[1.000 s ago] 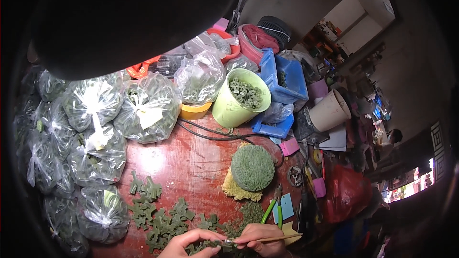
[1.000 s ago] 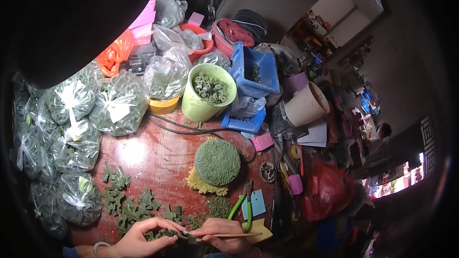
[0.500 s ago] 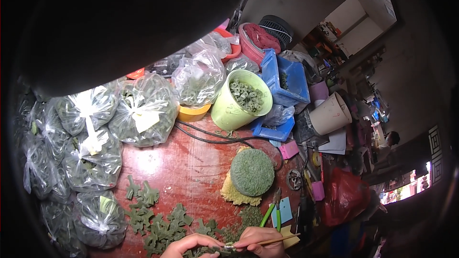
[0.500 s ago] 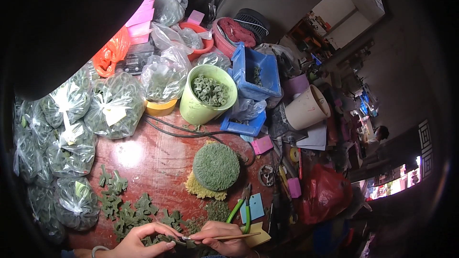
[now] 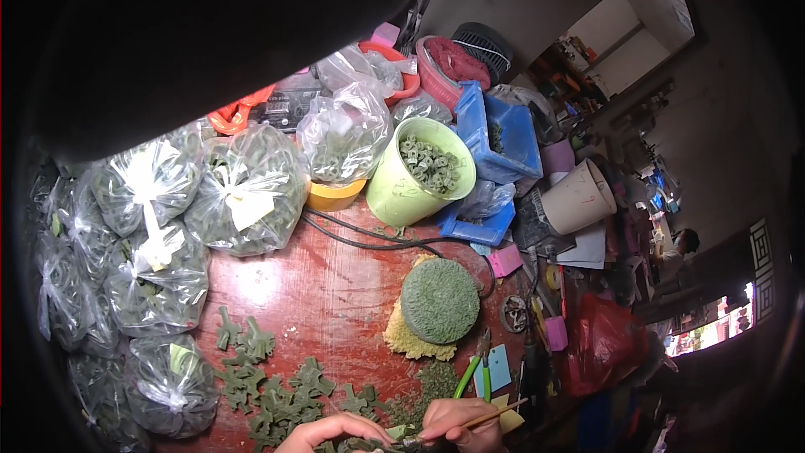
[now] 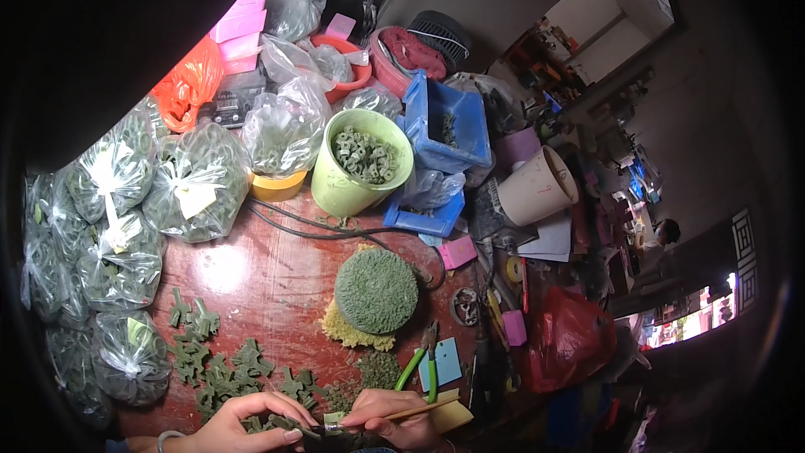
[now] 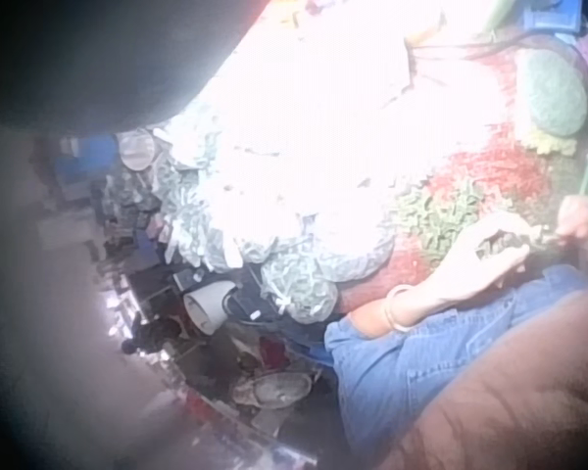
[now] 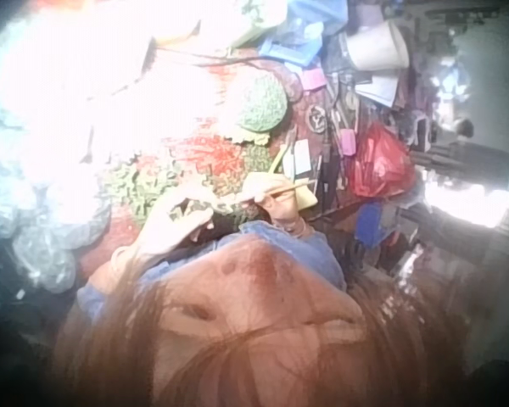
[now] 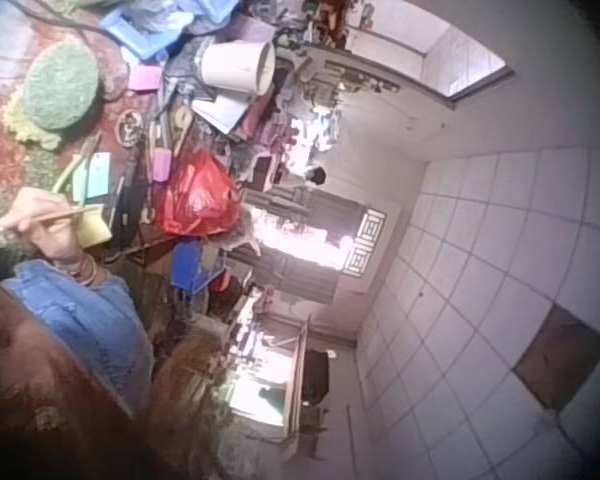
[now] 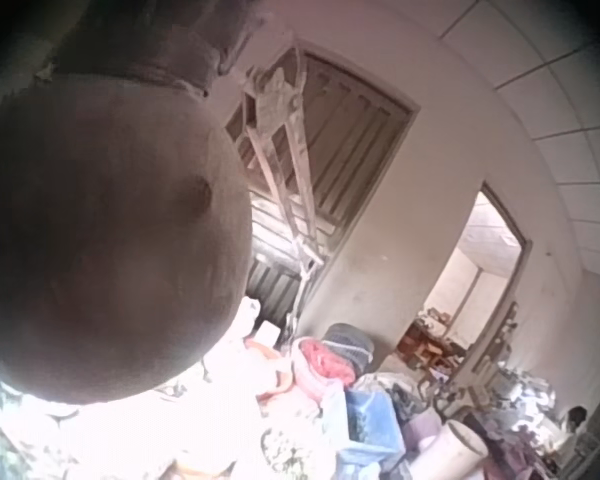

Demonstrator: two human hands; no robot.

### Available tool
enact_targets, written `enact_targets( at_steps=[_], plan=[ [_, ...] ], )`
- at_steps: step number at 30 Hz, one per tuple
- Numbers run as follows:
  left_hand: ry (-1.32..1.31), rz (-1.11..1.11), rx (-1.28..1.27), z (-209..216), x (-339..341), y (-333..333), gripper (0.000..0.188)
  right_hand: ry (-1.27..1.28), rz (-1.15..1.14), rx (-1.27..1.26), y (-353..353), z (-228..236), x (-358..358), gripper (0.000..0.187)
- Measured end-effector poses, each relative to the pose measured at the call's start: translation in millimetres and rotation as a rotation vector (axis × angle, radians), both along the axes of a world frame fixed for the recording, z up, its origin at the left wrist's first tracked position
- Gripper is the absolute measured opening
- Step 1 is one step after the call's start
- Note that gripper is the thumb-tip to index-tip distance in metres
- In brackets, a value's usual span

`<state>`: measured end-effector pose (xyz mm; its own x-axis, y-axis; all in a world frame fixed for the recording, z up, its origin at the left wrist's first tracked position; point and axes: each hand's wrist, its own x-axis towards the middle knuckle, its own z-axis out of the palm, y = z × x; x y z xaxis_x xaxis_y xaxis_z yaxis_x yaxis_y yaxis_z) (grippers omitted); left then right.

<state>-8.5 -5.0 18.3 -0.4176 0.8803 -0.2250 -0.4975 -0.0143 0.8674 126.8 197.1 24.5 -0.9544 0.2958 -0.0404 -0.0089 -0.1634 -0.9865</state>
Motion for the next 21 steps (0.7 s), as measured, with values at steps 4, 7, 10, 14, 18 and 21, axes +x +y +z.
enact_targets(
  at_steps=[4, 7, 10, 14, 18, 21],
  plan=[
    [-0.145, -0.094, -0.062, 5.6, -7.3, -0.6, 0.012, -0.044, -0.047, -0.02, 0.0, -1.4, 6.7, 0.029],
    [-0.282, -0.15, -0.089, 6.2, -6.2, -0.5, 0.012, 0.073, 0.053, 0.01, 10.6, -0.4, 9.2, 0.028],
    [-0.351, -0.174, 0.101, -8.7, -5.7, -9.7, 0.016, 0.005, -0.088, 0.184, 7.1, 9.3, 9.0, 0.03],
    [-0.39, -0.073, 0.023, -9.5, -0.2, -9.8, 0.015, 0.08, -0.208, 0.18, -3.0, -3.9, 10.2, 0.03],
    [-0.312, -0.021, 0.017, -5.8, 1.4, -0.3, 0.017, 0.079, -0.223, 0.239, -6.1, 1.1, 10.0, 0.03],
    [-0.299, -0.021, 0.018, -6.4, 2.0, -0.1, 0.018, 0.098, -0.134, 0.223, -5.0, -0.1, 11.4, 0.029]
  ],
)
